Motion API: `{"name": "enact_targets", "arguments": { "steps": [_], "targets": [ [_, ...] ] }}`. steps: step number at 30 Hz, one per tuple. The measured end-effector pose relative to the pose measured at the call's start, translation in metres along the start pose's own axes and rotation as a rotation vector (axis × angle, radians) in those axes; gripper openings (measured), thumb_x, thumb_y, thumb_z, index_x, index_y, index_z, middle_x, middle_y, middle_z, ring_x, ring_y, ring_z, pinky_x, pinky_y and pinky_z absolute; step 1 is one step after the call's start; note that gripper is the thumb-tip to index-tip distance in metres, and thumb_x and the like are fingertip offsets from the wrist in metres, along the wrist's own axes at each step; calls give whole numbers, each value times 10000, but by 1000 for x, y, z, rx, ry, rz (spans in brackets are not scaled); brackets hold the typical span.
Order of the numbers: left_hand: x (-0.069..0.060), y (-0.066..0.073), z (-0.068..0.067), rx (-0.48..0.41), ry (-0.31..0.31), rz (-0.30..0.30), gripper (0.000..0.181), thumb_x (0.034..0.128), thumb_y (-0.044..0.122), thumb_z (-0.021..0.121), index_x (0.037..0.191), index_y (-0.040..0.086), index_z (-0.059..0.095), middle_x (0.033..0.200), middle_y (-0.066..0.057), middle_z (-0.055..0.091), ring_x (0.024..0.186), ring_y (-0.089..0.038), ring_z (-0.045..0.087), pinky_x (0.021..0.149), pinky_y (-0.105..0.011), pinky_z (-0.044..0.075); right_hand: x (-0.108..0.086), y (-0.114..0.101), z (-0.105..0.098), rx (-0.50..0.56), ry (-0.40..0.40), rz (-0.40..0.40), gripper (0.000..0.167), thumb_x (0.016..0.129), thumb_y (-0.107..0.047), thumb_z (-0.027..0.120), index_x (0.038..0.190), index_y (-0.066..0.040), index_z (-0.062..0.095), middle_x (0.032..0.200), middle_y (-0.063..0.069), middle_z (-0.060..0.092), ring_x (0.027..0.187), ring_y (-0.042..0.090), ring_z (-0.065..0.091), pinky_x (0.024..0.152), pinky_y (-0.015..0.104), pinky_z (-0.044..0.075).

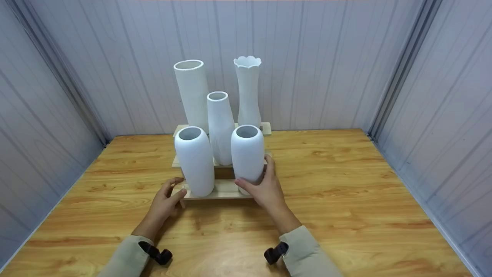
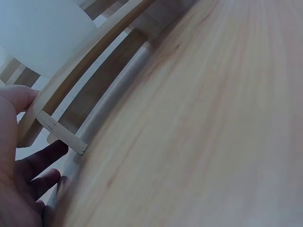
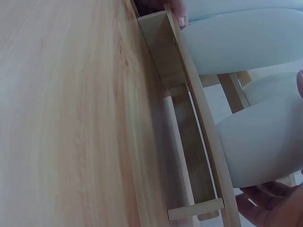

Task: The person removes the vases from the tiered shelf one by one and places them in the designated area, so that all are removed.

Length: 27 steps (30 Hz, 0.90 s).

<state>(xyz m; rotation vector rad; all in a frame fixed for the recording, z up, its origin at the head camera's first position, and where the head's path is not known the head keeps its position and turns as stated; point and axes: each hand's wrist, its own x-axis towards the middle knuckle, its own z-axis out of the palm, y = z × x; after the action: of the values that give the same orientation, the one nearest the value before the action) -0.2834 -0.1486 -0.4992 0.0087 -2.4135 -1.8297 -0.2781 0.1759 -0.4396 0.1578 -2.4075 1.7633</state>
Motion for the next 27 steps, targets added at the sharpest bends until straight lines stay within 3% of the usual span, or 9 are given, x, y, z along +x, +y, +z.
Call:
{"name": "enact_targets", "arguments": {
  "steps": [3, 6, 10, 14, 17, 20, 27],
  "targets": [
    [-1, 0, -1, 23, 8, 15, 447, 976, 253, 671, 1402, 164, 568, 1550, -107, 449, 1461, -386, 334, 1175, -516, 303, 0, -1, 2, 39, -3, 0, 1068, 774, -339, 899, 1556, -236, 180, 1471, 167, 437, 1316, 345, 496, 1095, 532, 400],
    [-2, 0, 0, 35, 5, 19, 449, 985, 264, 655, 1415, 178, 559, 1470, -104, 534, 1281, -387, 547, 1075, -496, 423, 1, 0, 3, 62, -5, 0, 1083, 763, -334, 907, 1558, -240, 177, 1494, 140, 422, 1357, 320, 458, 1135, 526, 359],
    [-3, 0, 1, 55, 8, 19, 444, 995, 286, 642, 1420, 196, 555, 1419, -92, 567, 1099, -317, 616, 933, -379, 475, 1, 4, 5, 94, -11, -11, 1101, 756, -294, 916, 1565, -228, 172, 1507, 104, 402, 1378, 298, 422, 1163, 504, 321],
    [-2, -1, 1, 78, 8, 24, 434, 999, 312, 634, 1416, 218, 558, 1173, -179, 685, 1006, -333, 642, 790, -324, 492, 2, 9, 8, 100, -15, -18, 1118, 770, -258, 908, 1581, -191, 141, 1511, 117, 390, 1387, 305, 406, 1169, 498, 301],
    [-2, -2, 1, 85, 13, 30, 420, 1000, 306, 633, 1405, 217, 567, 1194, -195, 682, 1187, -361, 610, 924, -392, 510, 4, 14, 9, 133, -23, -13, 1104, 782, -207, 898, 1580, -169, 137, 1515, 129, 381, 1391, 315, 398, 1169, 496, 298],
    [0, -4, 1, 86, 29, 49, 397, 997, 282, 637, 1382, 198, 588, 1469, -104, 535, 1441, -318, 386, 1159, -459, 338, 6, 16, 10, 192, -33, -14, 1061, 788, -129, 883, 1567, -150, 162, 1507, 134, 383, 1383, 323, 401, 1160, 495, 308],
    [0, -4, 1, 58, 65, 86, 370, 985, 230, 647, 1346, 155, 619, 1462, -75, 554, 1419, -332, 426, 1158, -473, 348, 9, 16, 11, 206, -45, -14, 1005, 780, -101, 882, 1541, -125, 225, 1477, 144, 417, 1357, 334, 437, 1149, 493, 328]
  ]
}}
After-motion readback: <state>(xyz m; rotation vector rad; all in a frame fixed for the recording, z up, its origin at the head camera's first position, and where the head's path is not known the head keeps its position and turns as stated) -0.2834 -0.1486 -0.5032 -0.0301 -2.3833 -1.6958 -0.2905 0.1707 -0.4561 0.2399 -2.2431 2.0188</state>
